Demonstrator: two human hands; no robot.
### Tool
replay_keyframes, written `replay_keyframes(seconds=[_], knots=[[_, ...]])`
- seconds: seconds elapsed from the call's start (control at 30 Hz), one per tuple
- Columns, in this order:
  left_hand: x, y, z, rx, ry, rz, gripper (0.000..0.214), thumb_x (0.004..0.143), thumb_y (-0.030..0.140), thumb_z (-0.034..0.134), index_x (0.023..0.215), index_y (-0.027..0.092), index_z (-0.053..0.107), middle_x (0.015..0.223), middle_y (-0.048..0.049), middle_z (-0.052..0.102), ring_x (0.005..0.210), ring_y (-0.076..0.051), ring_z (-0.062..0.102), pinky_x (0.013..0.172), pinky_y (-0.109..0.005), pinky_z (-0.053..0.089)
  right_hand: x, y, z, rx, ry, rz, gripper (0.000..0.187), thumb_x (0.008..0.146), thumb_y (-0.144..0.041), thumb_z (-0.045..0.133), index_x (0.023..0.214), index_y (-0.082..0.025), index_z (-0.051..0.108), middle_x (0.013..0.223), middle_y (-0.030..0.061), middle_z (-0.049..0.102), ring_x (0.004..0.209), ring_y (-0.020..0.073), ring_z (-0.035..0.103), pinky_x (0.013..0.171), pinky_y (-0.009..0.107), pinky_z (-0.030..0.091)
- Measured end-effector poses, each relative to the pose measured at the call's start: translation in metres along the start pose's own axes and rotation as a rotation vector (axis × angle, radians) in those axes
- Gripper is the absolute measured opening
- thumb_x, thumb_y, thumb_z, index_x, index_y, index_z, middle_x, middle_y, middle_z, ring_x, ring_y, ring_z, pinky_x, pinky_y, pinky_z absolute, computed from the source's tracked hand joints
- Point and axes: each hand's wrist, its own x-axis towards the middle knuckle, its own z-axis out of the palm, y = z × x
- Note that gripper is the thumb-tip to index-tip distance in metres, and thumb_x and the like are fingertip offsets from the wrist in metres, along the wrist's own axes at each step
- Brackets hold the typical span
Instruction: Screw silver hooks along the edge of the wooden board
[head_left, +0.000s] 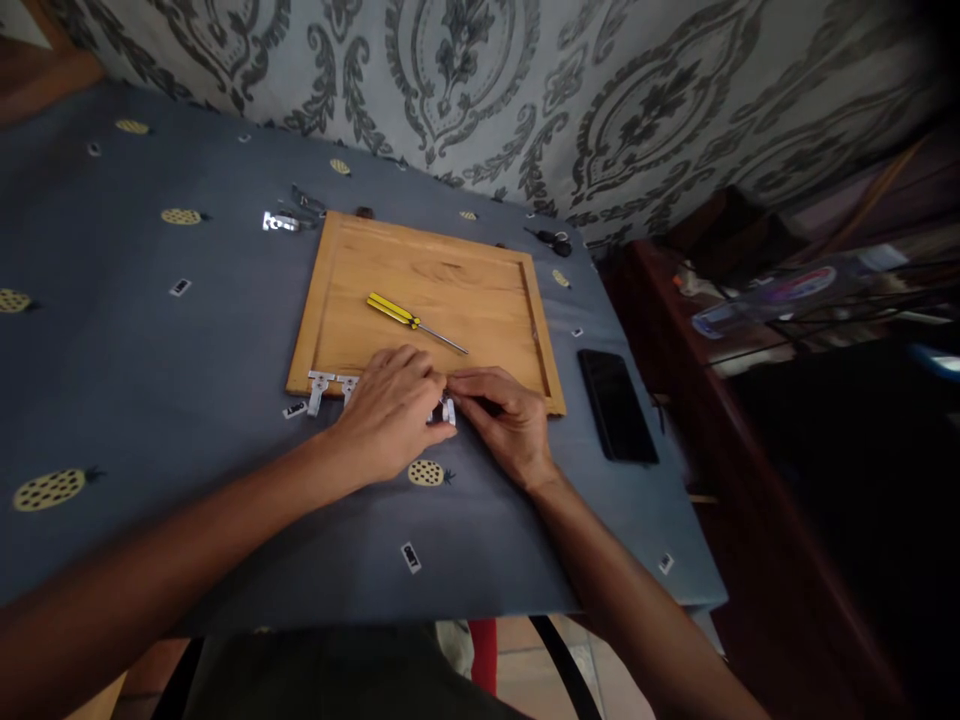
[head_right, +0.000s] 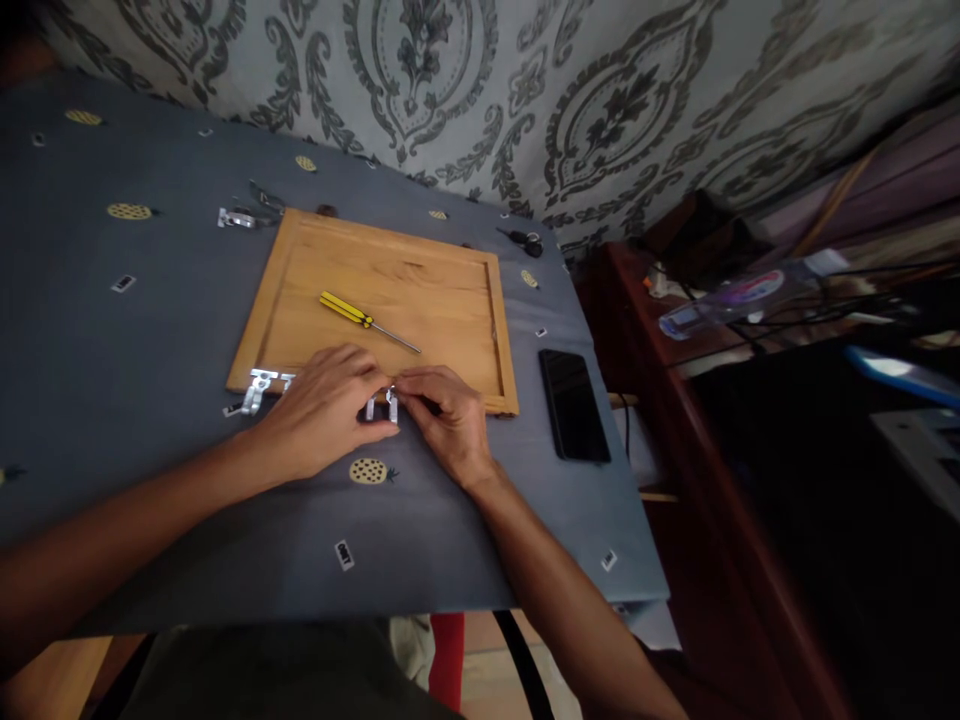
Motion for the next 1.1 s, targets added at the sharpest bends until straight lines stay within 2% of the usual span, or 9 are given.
replay_keyframes(seconds=[0.33,0.43,0.6,0.7,0.87,1.1], knots=[[0.0006,0.0011,-0.0011,-0.024,-0.002,-0.017,0.024,0.084,0.037,0.076,0.089,0.015,0.068,0.095,-0.0086,0.065,0.098,-0.028,0.058,0.086,-0.041,0.046,0.0036,0.0005,-0.0048,0.044,-0.07,-0.014,0.017,0.087,-0.022,0.069,0.094,-0.033,0.081,0.094,0.0019,0.081,0.093,0.0221,0.074,0.089,0.046,0.059],[0.0006,0.0017,-0.0026,-0.025,-0.018,-0.024,0.024,0.084,0.037,0.076,0.09,0.015,0.068,0.096,-0.0086,0.065,0.1,-0.028,0.058,0.088,-0.042,0.046,0.0028,0.0007,-0.0037,0.058,-0.058,-0.014,0.017,0.088,-0.021,0.069,0.093,-0.033,0.081,0.093,0.0023,0.081,0.093,0.0221,0.074,0.088,0.045,0.059],[0.0002,0.0016,-0.0037,-0.053,-0.026,-0.03,0.022,0.087,0.035,0.073,0.092,0.014,0.069,0.101,-0.0099,0.066,0.104,-0.029,0.058,0.091,-0.045,0.047,0.0009,-0.003,-0.0033,0.016,-0.028,0.073,0.014,0.087,-0.024,0.071,0.096,-0.029,0.08,0.094,0.0039,0.079,0.09,0.0205,0.073,0.085,0.04,0.06],[0.0005,0.001,-0.0037,-0.07,-0.019,-0.023,0.02,0.088,0.034,0.071,0.092,0.014,0.069,0.101,-0.0108,0.066,0.103,-0.03,0.058,0.09,-0.047,0.048,0.0005,-0.0047,-0.0039,0.021,-0.053,0.07,0.016,0.088,-0.023,0.07,0.1,-0.028,0.079,0.096,0.0035,0.079,0.092,0.0198,0.073,0.087,0.041,0.061],[0.0016,0.0019,-0.0045,-0.052,-0.038,-0.043,0.024,0.084,0.035,0.076,0.093,0.015,0.07,0.1,-0.0102,0.067,0.103,-0.03,0.059,0.09,-0.045,0.048,-0.0005,-0.0025,-0.0035,0.039,-0.073,0.054,0.021,0.088,-0.02,0.069,0.106,-0.028,0.078,0.103,0.0038,0.079,0.096,0.0185,0.073,0.088,0.039,0.061],[0.0011,0.0024,-0.0049,-0.033,-0.047,-0.043,0.026,0.083,0.037,0.077,0.093,0.015,0.069,0.1,-0.0097,0.066,0.103,-0.03,0.059,0.091,-0.044,0.047,0.0001,-0.0038,-0.0048,0.026,-0.074,0.08,0.019,0.088,-0.021,0.069,0.105,-0.027,0.077,0.102,0.0047,0.078,0.096,0.0193,0.073,0.086,0.039,0.061]])
